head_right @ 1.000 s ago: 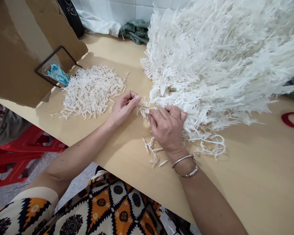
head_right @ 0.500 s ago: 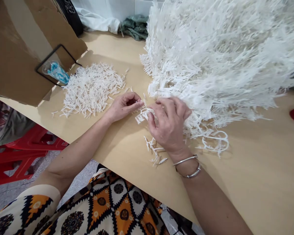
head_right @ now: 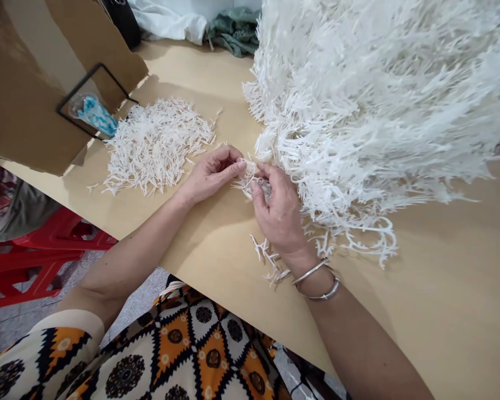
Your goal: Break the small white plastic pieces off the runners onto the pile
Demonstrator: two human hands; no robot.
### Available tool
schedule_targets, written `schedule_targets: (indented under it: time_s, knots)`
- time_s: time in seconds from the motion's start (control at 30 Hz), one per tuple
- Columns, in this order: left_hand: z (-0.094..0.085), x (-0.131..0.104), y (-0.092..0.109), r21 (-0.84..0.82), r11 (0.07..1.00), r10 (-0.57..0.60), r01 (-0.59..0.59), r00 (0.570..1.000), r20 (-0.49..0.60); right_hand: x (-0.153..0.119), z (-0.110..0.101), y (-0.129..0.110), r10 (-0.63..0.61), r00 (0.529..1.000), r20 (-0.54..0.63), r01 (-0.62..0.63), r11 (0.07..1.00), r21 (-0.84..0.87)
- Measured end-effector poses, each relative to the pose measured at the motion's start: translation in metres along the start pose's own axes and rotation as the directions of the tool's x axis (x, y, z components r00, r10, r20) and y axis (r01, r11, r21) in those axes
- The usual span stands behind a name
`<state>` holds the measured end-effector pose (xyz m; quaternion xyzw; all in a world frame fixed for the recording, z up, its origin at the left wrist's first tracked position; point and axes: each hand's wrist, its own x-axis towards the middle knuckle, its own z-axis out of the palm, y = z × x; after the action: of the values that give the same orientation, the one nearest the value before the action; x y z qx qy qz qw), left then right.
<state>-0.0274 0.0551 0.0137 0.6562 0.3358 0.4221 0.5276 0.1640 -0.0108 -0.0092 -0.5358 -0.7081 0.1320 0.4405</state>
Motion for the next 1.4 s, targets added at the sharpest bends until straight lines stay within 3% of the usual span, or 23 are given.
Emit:
schedule_targets:
  time_s: [0.2,0.4,0.63,0.87,1.13,1.3,1.4]
  knots:
    - [0.004,-0.002,0.004,-0.128,0.987,-0.087,0.094,0.995,0.054,0.002,-0.004,-0.012,0.226,0.974,-0.009,-0.215,0.94,0.264]
    - [0.005,-0.004,0.003,0.05,0.999,-0.015,0.01,0.994,0.108,0.002,-0.001,-0.006,0.254,0.967,-0.022,-0.236,0.924,0.3]
    - [0.004,0.001,-0.019,0.049,0.995,0.083,-0.087,0.993,0.084,0.001,0.003,-0.003,0.243,0.969,-0.04,-0.22,0.926,0.307]
    - [0.001,0.002,-0.018,-0.018,0.995,0.102,-0.1,0.988,0.118,0.002,0.0,-0.001,0.118,0.993,-0.026,-0.114,0.988,0.102]
    - [0.004,-0.004,-0.004,0.216,0.975,0.045,-0.061,0.996,0.077,0.001,0.002,0.0,0.038,0.997,-0.07,-0.04,0.999,-0.02]
    - [0.004,-0.002,-0.005,0.297,0.939,0.156,-0.175,0.984,0.086,0.002,0.004,0.0,-0.079,0.993,-0.083,0.073,0.994,-0.075]
    - [0.007,-0.005,-0.003,0.41,0.888,0.179,-0.207,0.978,0.105,0.003,0.005,0.002,-0.145,0.989,-0.015,0.142,0.983,-0.119]
